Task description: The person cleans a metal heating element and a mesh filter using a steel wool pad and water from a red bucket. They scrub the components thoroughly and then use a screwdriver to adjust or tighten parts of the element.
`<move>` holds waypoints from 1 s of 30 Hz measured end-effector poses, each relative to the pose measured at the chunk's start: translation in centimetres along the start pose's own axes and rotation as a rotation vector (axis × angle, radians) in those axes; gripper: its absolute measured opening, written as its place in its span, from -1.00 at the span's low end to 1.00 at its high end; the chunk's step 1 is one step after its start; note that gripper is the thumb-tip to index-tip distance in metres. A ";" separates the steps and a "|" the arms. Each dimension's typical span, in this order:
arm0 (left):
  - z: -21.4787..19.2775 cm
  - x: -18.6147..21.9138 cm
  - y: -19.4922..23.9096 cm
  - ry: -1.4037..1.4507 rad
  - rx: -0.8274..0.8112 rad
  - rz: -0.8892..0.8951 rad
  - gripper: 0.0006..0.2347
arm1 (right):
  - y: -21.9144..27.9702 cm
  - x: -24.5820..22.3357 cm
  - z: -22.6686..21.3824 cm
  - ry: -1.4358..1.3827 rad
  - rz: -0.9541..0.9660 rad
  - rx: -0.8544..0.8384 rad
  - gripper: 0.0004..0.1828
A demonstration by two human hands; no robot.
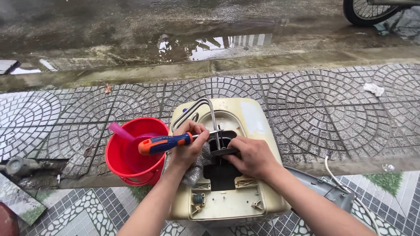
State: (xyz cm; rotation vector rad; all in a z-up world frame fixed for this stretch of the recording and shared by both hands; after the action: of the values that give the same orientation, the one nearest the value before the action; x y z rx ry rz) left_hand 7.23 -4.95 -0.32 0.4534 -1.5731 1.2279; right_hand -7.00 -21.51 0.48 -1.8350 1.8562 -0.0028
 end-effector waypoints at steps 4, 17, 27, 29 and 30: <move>0.8 1.8 -0.6 -0.014 0.009 -0.130 -0.93 | 0.0 1.3 0.7 -0.074 0.094 -0.030 -0.70; 0.5 0.0 -0.4 0.287 0.202 -0.371 -0.76 | -0.9 2.9 -0.5 -0.418 -0.068 0.154 -0.72; -1.3 -3.4 -0.2 0.585 0.344 -0.451 -0.74 | -8.0 1.5 -2.7 0.504 -0.631 -0.043 -0.89; -1.1 -2.7 -0.4 0.506 0.308 -0.456 -0.81 | -7.7 0.5 -3.8 0.510 -0.789 0.099 -0.83; -1.3 -2.2 -0.6 0.507 0.308 -0.456 -0.81 | -7.0 0.6 -4.1 0.510 -0.789 0.099 -0.83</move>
State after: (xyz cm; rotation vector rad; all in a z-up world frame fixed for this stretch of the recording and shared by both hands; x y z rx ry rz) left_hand 9.19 -4.67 -2.03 0.6024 -0.7984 1.1142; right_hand -1.88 -24.12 6.30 -2.5225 1.2364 -0.8883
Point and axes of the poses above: each hand's wrist, its own y-axis away from the middle knuckle, its own z-axis out of the palm, x = y × z, the point moved 3 cm from there along -y, towards the middle knuckle, and after that the axes turned 4 degrees about z, right-handed, at the moved point
